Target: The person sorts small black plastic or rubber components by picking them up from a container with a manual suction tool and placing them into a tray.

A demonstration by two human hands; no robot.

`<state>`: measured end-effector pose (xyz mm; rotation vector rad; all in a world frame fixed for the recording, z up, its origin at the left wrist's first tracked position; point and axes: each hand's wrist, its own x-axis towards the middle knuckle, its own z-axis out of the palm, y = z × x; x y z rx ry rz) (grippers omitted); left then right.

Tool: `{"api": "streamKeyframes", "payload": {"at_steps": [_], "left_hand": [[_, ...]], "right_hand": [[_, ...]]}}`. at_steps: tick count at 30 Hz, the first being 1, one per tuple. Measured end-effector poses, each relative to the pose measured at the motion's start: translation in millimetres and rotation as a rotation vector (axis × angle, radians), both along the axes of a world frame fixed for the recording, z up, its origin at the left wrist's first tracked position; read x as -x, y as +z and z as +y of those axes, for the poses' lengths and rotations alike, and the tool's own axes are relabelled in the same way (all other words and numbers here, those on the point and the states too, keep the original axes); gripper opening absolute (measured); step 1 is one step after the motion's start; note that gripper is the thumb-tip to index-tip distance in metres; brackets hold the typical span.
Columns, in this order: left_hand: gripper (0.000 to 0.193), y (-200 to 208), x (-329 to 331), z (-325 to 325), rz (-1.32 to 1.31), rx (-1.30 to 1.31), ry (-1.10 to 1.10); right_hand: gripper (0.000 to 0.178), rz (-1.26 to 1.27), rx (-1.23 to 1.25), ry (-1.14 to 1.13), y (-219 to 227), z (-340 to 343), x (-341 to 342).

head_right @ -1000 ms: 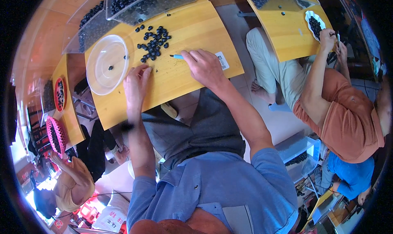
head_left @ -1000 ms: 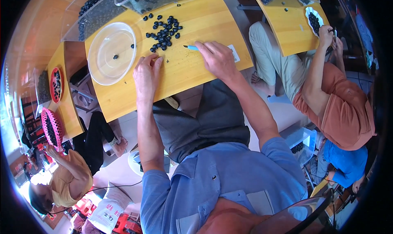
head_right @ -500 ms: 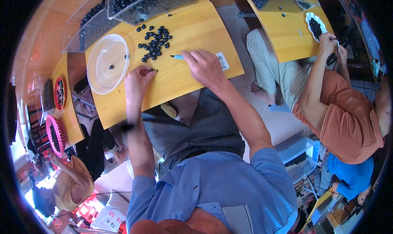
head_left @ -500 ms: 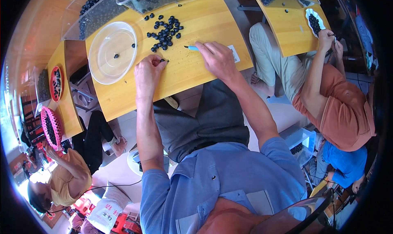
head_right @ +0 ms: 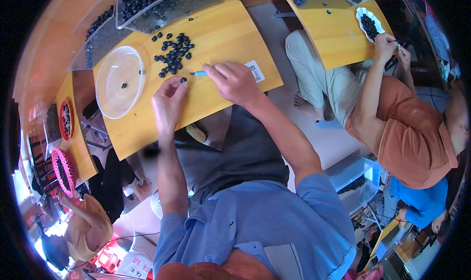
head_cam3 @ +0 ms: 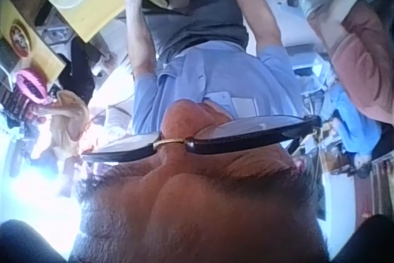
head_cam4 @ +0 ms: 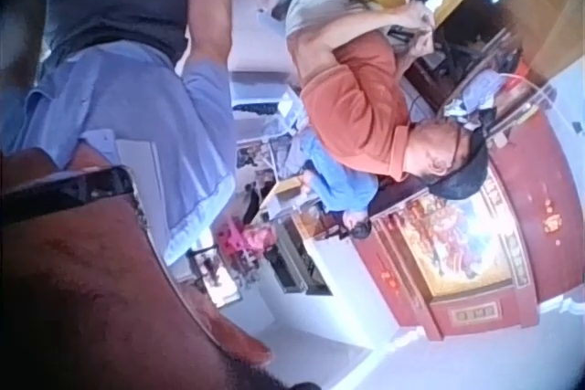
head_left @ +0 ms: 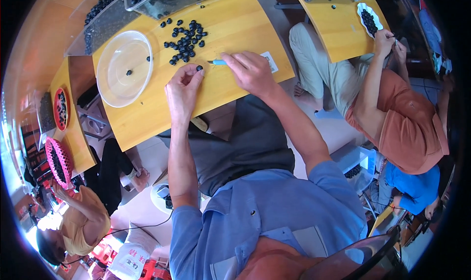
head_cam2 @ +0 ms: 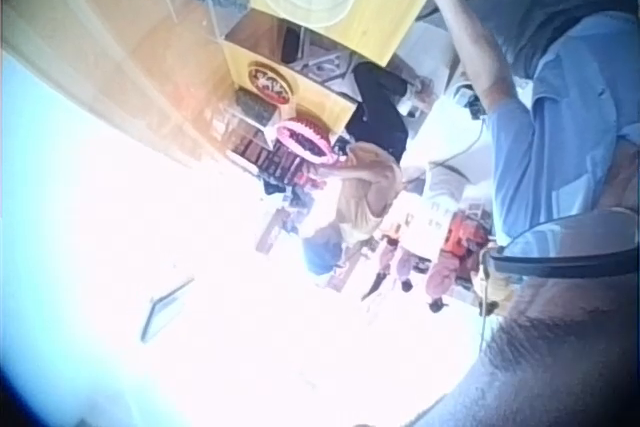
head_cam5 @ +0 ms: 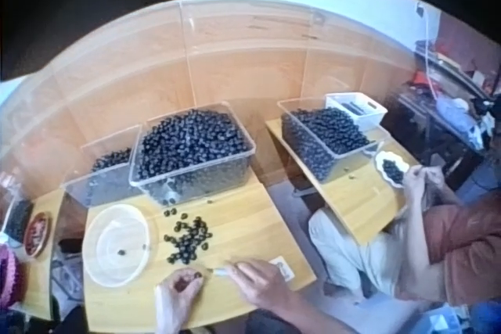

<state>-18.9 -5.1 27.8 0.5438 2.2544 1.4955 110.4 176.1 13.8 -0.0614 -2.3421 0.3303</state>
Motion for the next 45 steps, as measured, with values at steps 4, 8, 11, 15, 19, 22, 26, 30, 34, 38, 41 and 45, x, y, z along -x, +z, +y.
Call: {"api": "streamKeyframes", "payload": {"at_steps": [4,8,11,15,19,22,26,30,34,38,41,45], "left_hand": [[0.024,-2.8,-3.8,11.2,-0.03,-0.067,-0.003],[0.025,0.4,-5.7,15.1,-0.038,-0.084,0.005],[0.026,3.7,-6.4,15.3,-0.038,-0.07,0.001],[0.025,2.4,-5.9,14.4,0.018,-0.038,-0.003],[0.024,4.9,-8.1,16.5,0.046,-0.02,-0.007],[0.024,1.9,-6.6,16.2,0.066,-0.015,-0.017],[0.024,4.0,-8.4,16.4,0.069,-0.01,-0.016],[0.022,4.5,-11.7,13.6,0.071,-0.045,-0.009],[0.022,9.2,-11.5,5.6,0.038,-0.252,0.058],[0.022,14.5,-0.2,-7.8,0.096,-0.155,0.06],[0.022,19.6,13.8,-23.6,0.197,-0.069,0.089],[0.023,25.4,77.1,-65.1,0.507,0.041,0.263]], "right_hand": [[0.039,0.026,0.015,0.028,2.7,-1.1,1.7],[0.038,0.009,0.01,0.026,1.6,-0.3,0.6],[0.038,0.016,-0.002,0.033,0.1,0.8,0.4],[0.037,0.01,-0.003,0.043,0.6,0.6,0.4],[0.037,0.014,-0.003,0.041,-0.2,0.4,0.2],[0.038,0.014,-0.003,0.038,0.4,0.1,0.7],[0.039,-0.007,-0.003,0.037,1.7,-0.2,-0.8],[0.036,-0.071,-0.019,-0.032,-0.7,1.6,1.4],[0.035,-0.087,-0.016,-0.043,1.1,-1.2,5.1],[0.034,-0.067,-0.037,-0.053,0.3,-0.4,3.2],[0.033,-0.05,-0.048,-0.041,-1.4,0.7,5.0],[0.034,-0.058,-0.03,-0.04,-2.2,0.4,4.0]]}}
